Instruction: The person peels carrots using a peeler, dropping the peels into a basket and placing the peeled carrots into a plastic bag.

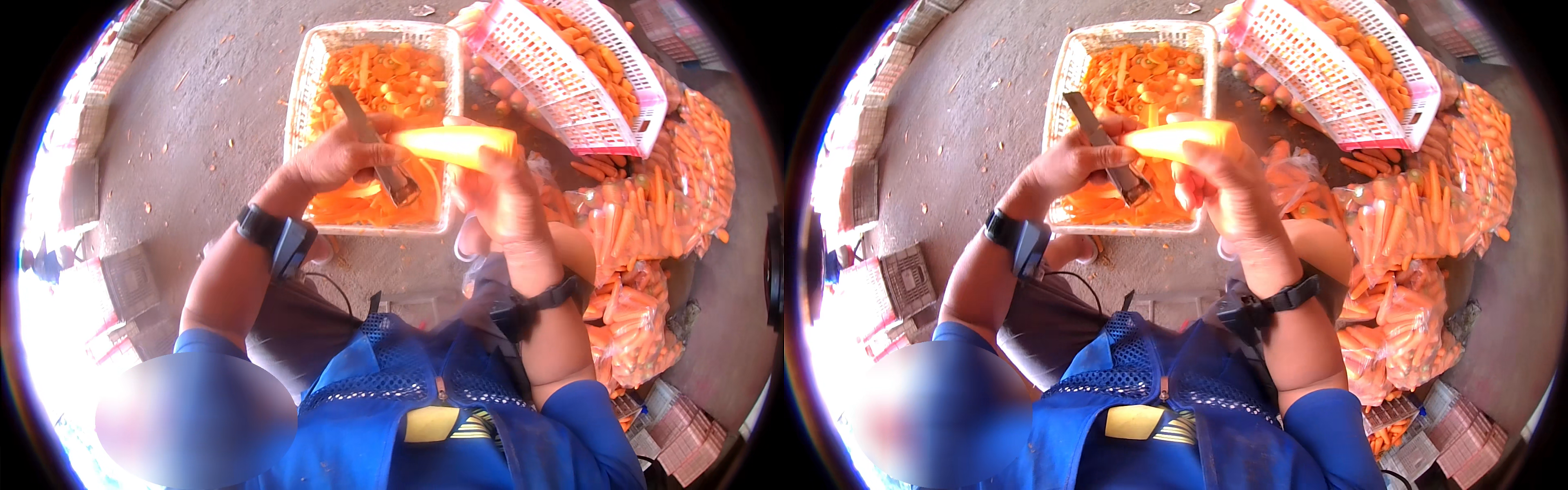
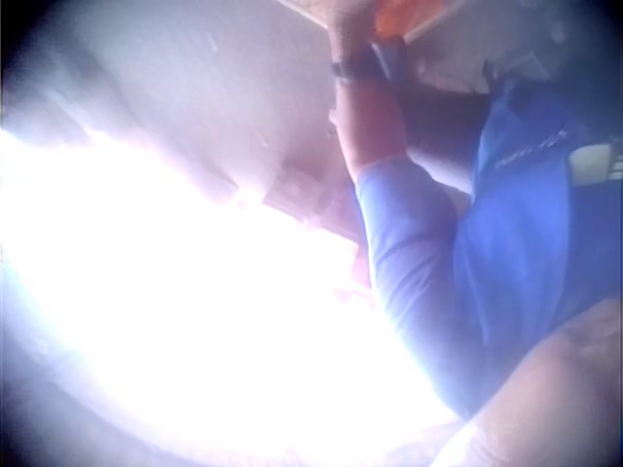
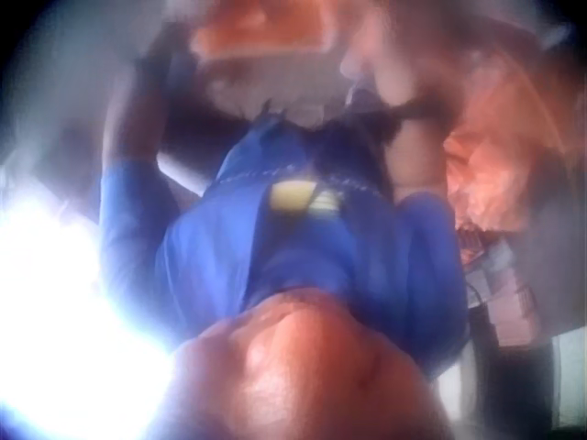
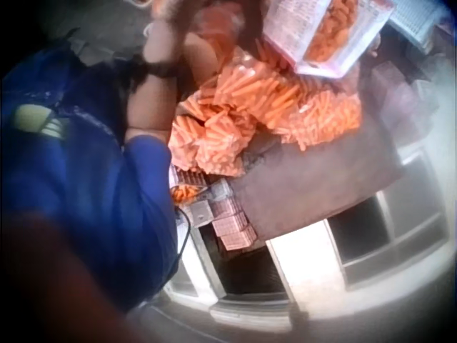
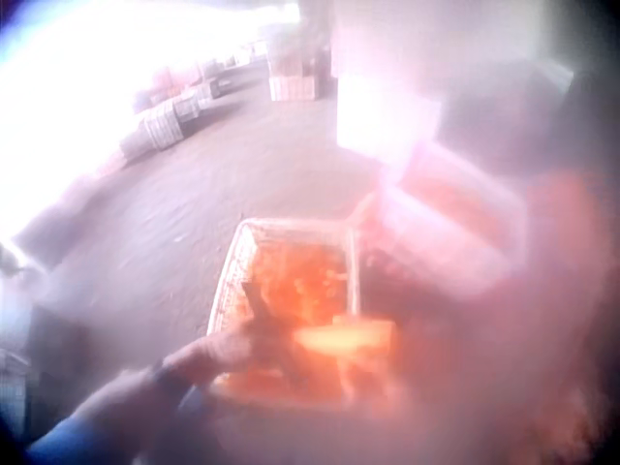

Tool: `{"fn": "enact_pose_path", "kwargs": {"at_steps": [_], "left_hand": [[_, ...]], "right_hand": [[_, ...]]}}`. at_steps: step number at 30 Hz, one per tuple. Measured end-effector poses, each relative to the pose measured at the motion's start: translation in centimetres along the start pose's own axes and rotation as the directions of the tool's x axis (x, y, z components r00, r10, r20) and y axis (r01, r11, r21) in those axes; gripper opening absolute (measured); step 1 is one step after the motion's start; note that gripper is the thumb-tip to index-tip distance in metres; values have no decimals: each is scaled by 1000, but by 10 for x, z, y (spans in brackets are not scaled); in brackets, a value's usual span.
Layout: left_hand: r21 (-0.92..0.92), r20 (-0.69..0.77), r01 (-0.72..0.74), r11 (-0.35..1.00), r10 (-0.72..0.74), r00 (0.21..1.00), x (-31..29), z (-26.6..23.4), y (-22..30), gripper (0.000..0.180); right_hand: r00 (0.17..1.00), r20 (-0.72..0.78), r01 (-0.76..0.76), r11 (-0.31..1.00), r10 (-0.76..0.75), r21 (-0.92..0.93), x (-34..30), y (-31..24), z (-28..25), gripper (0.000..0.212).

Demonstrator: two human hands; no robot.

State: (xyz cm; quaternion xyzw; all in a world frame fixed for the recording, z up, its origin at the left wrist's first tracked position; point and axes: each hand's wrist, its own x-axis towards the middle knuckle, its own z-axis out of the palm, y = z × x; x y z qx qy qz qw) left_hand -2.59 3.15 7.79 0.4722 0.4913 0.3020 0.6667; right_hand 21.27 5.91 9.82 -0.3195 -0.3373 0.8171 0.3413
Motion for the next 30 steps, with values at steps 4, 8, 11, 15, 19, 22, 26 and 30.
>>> {"fn": "enact_pose_path", "kwargs": {"at_steps": [4,8,11,15,19,22,26,30], "left_hand": [[-199,114,66,978,-44,993,5,25,-19,39],[32,4,34,999,-34,999,-2,40,2,23],[15,-332,-123,992,121,935,-3,21,5,20],[-105,-390,-284,953,224,893,2,9,16,20],[62,-308,-209,976,218,926,12,-14,15,20],[134,-566,-244,960,277,776,22,-54,1,18],[-2,-478,-265,964,232,847,15,-34,8,15],[79,-296,-229,970,242,924,20,8,16,17]], "right_hand": [[949,-53,262,871,-311,-416,11,19,-10,38],[960,-87,206,878,-267,-432,6,17,-3,19],[976,-85,147,892,-201,-428,9,20,-4,19],[994,-12,63,638,-113,-767,8,38,-12,38],[981,84,137,323,-174,-936,2,38,-9,34],[981,69,108,218,-179,-970,-3,29,2,33],[974,50,69,81,-222,-994,0,30,-3,31],[971,82,76,-34,-223,-997,-2,33,-6,30]]}}
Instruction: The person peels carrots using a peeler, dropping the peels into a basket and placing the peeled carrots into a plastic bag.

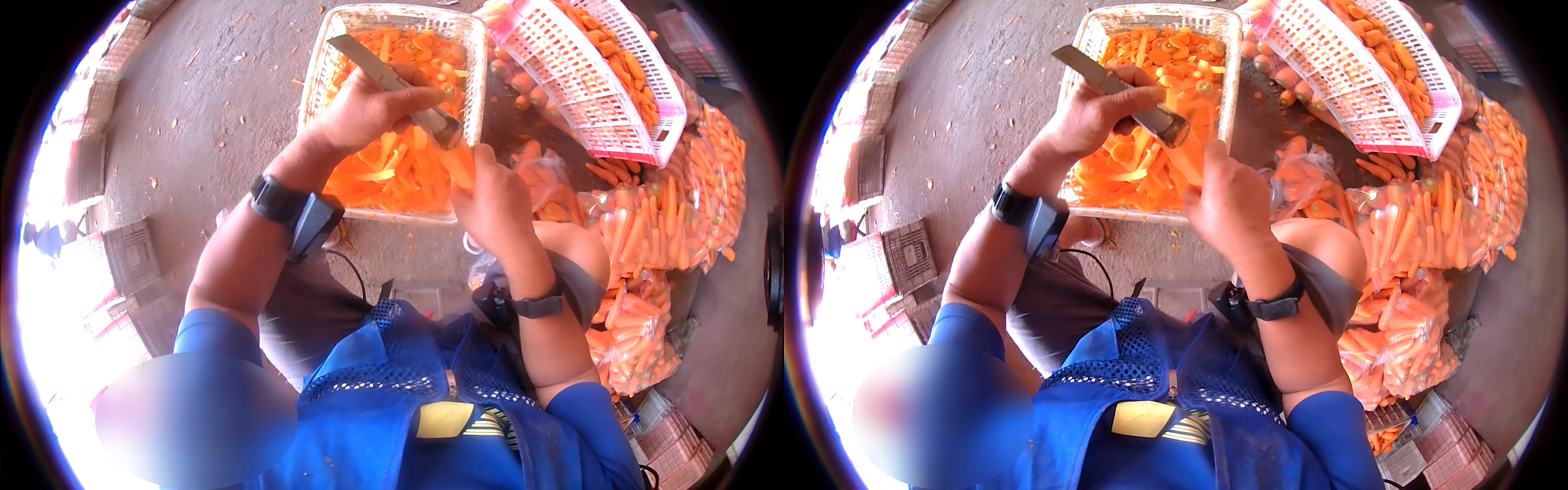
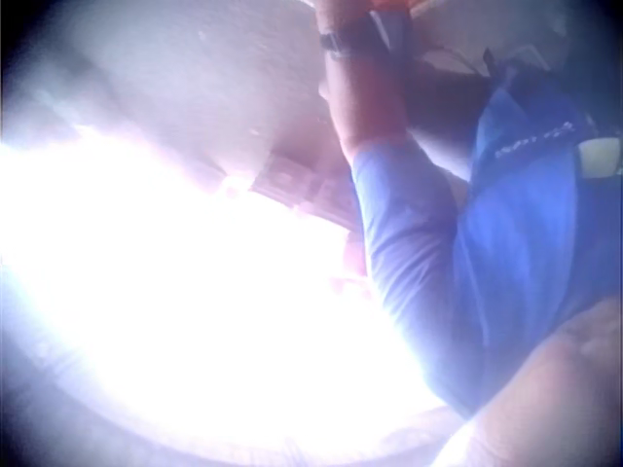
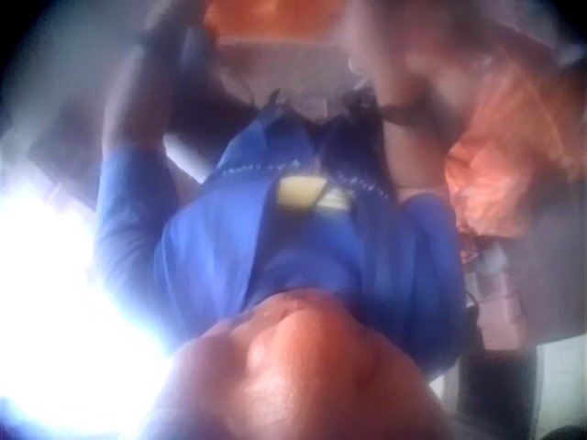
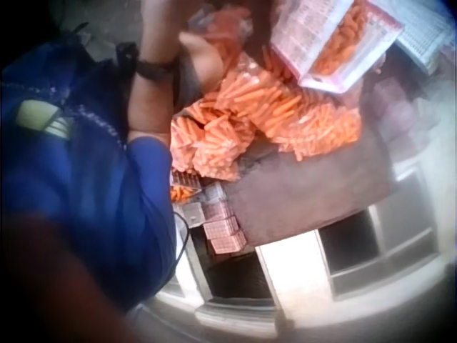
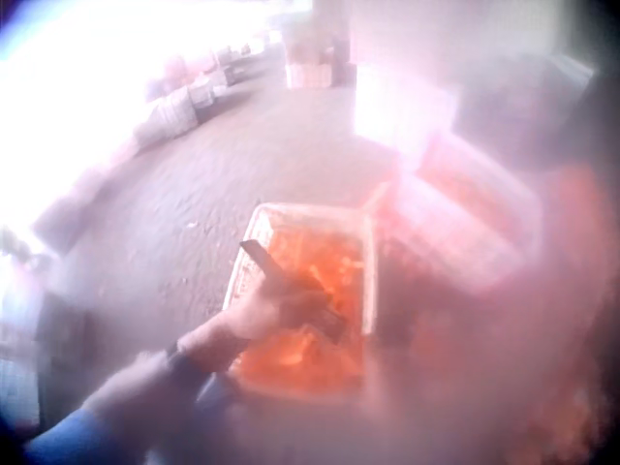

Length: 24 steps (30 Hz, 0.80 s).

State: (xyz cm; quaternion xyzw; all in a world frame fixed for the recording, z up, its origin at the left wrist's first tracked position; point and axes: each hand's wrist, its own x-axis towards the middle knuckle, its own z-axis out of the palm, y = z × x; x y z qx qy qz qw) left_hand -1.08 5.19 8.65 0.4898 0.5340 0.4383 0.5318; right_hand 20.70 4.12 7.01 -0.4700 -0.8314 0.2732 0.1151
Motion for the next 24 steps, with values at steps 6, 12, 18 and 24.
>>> {"fn": "enact_pose_path", "kwargs": {"at_steps": [6,12,18,24], "left_hand": [[130,-142,-139,982,157,977,4,4,-19,12],[24,-350,8,1000,1,937,6,-5,-13,15],[-123,-280,-1,992,-34,959,7,-56,-16,18],[-451,41,61,890,-47,998,-5,-23,0,19]], "right_hand": [[999,-40,24,998,-26,-56,6,2,15,28],[999,-41,-31,997,28,-66,7,-4,8,24],[992,-122,84,892,-32,445,11,13,9,25],[843,538,-527,209,5,824,8,-14,-22,24]]}}
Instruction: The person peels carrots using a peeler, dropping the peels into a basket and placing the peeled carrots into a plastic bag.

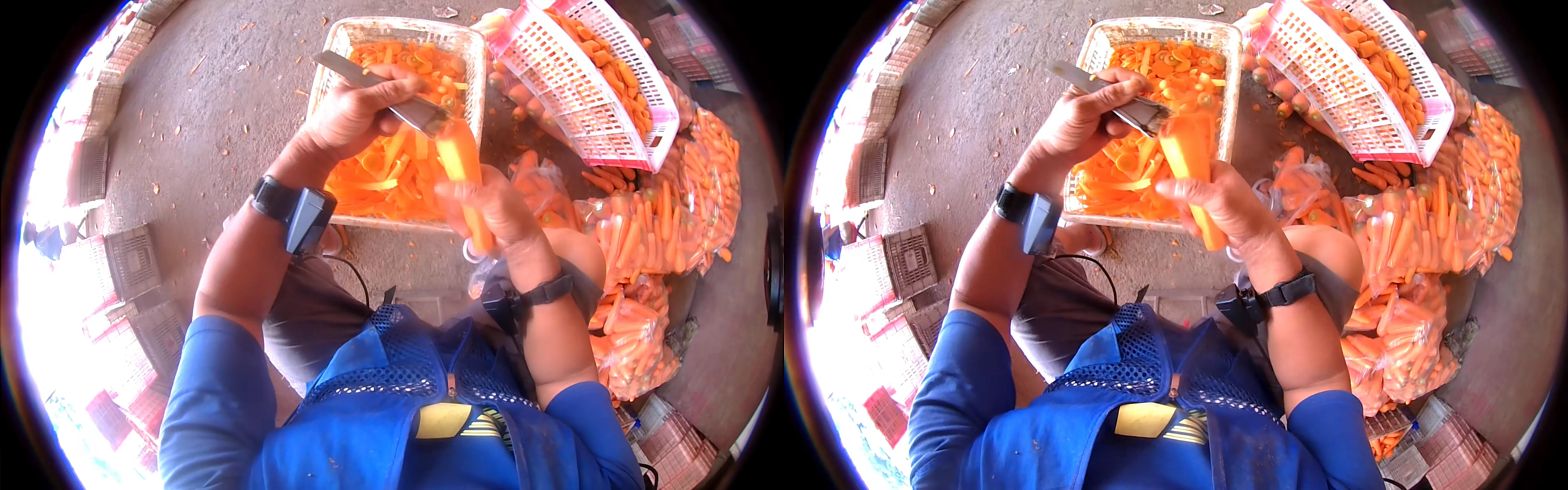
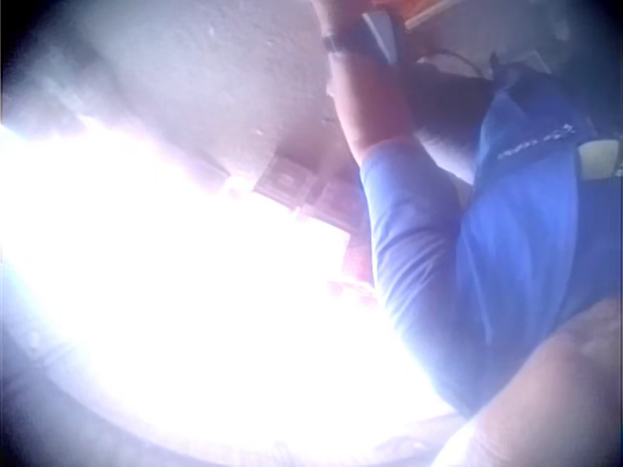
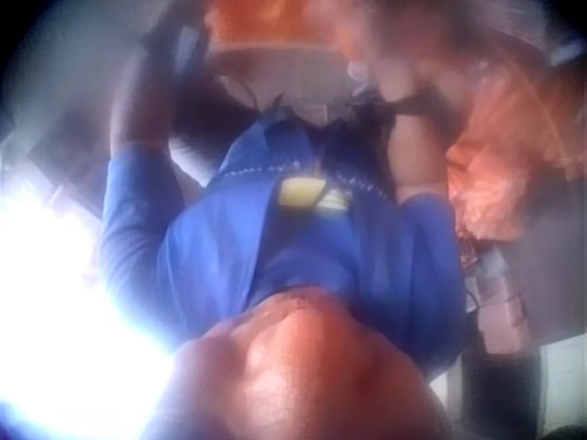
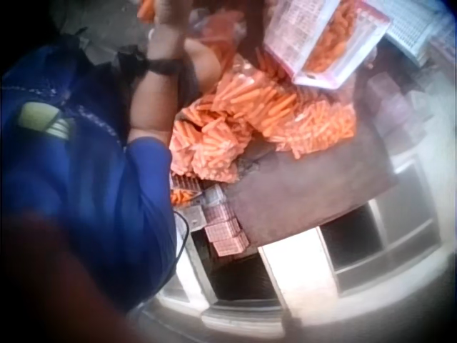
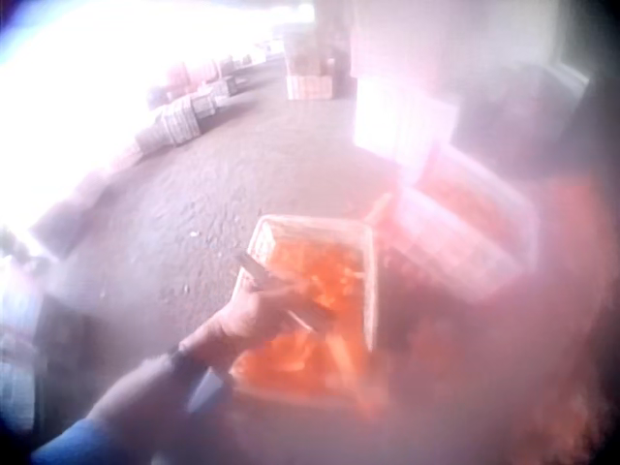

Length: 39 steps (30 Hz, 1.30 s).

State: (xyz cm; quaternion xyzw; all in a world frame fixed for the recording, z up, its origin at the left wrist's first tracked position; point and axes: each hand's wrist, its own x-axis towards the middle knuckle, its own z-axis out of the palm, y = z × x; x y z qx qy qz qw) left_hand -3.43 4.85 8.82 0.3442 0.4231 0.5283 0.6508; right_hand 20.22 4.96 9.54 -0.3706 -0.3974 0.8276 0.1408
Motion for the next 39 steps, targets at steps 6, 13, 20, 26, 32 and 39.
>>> {"fn": "enact_pose_path", "kwargs": {"at_steps": [6,13,20,26,32,39], "left_hand": [[-80,30,-19,997,22,999,13,-3,-11,16],[-124,100,-24,992,37,994,15,-1,-7,16],[502,50,-167,849,164,985,9,-4,-5,27],[365,391,-30,930,-124,912,-11,28,15,52],[253,401,-2,967,-104,910,-1,19,15,40],[536,180,58,842,-182,967,12,3,-2,26]], "right_hand": [[982,189,-38,968,-10,249,2,13,-3,14],[864,473,-150,811,-170,565,7,28,-7,17],[701,600,-170,727,-385,665,-2,7,-15,25],[674,671,-255,755,-309,604,3,14,-10,36],[961,273,-50,955,-33,291,-5,3,-17,42],[994,7,111,994,-111,17,-32,-31,-30,38]]}}
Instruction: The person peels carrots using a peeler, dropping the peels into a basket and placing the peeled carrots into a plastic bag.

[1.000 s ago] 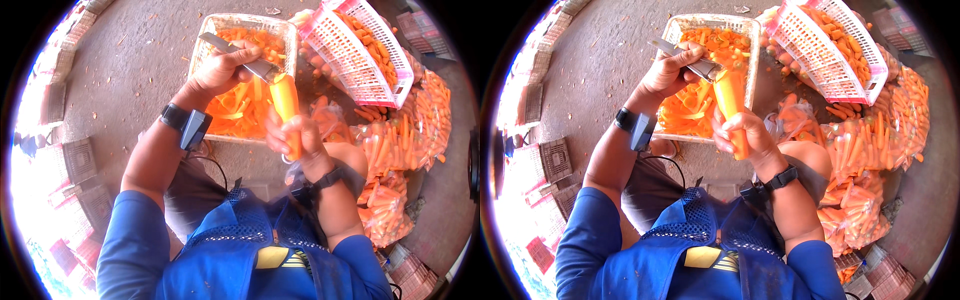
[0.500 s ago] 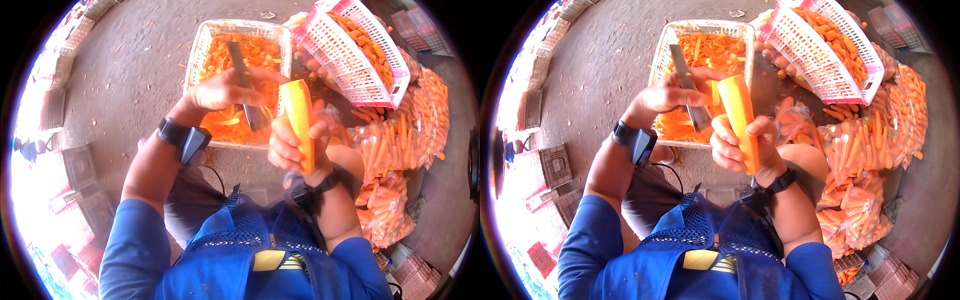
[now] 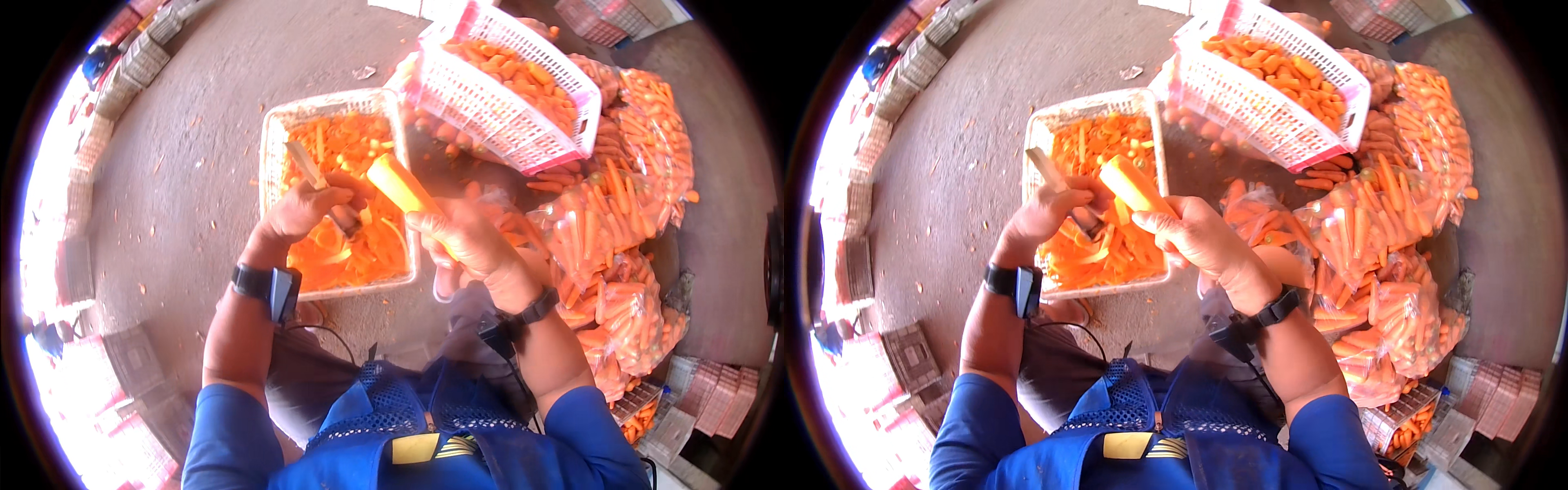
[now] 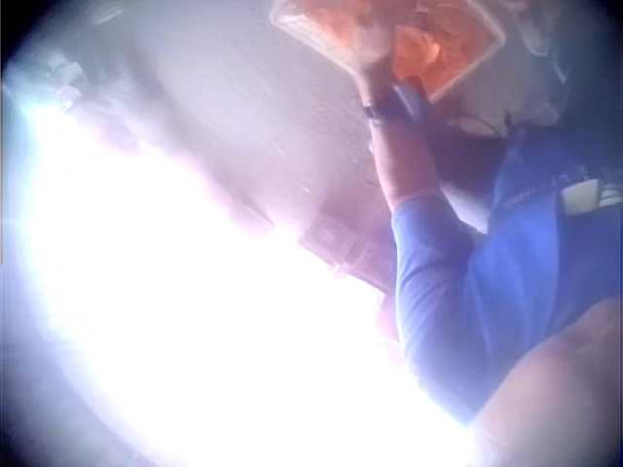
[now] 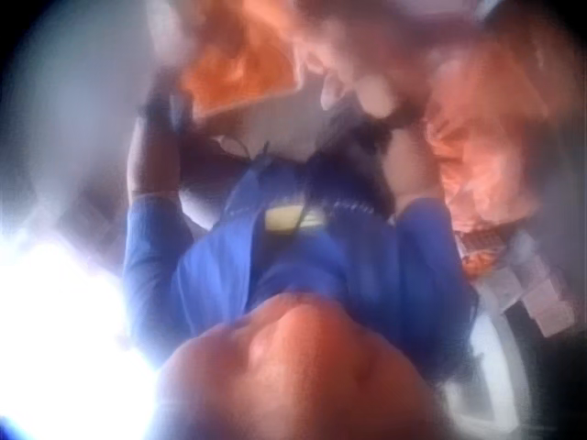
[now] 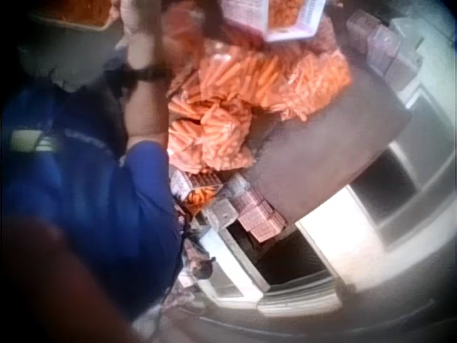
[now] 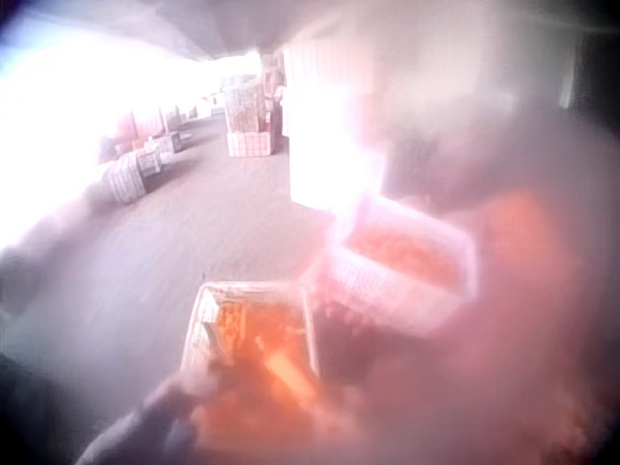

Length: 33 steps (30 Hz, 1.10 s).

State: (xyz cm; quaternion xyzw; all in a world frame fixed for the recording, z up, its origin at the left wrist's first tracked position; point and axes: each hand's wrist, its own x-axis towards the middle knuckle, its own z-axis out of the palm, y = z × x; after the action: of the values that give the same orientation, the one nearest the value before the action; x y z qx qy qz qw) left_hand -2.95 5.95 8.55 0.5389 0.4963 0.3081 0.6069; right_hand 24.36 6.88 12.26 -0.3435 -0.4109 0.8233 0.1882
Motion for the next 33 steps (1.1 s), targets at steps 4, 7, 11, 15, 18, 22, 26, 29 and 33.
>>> {"fn": "enact_pose_path", "kwargs": {"at_steps": [4,7,11,15,18,22,26,29,33], "left_hand": [[48,-97,-87,995,91,991,15,37,10,23],[450,-238,-111,886,238,942,33,80,33,18],[741,-195,-45,670,279,940,67,112,68,27],[351,175,-234,907,182,968,98,115,90,25],[156,304,-147,977,94,948,126,107,89,19],[78,173,-215,973,200,964,180,120,85,16],[442,45,-426,790,454,890,238,133,101,17],[696,87,-483,532,605,792,280,146,106,14],[843,95,-373,387,576,812,314,174,108,20]], "right_hand": [[965,-170,144,947,-198,-286,-4,-19,-8,45],[902,-95,339,829,-420,-444,-3,-29,-11,44],[934,-289,89,919,-212,-384,-16,-56,-32,35],[931,-317,162,984,-179,-80,-18,-58,-81,21],[932,-268,274,958,-245,79,-16,-57,-108,20],[855,-384,418,902,-349,109,-22,-59,-160,26],[858,-398,372,927,-326,41,-24,-82,-195,26],[829,-465,303,948,-310,-94,-12,-84,-224,26],[574,-478,234,693,-664,-682,7,-79,-262,21]]}}
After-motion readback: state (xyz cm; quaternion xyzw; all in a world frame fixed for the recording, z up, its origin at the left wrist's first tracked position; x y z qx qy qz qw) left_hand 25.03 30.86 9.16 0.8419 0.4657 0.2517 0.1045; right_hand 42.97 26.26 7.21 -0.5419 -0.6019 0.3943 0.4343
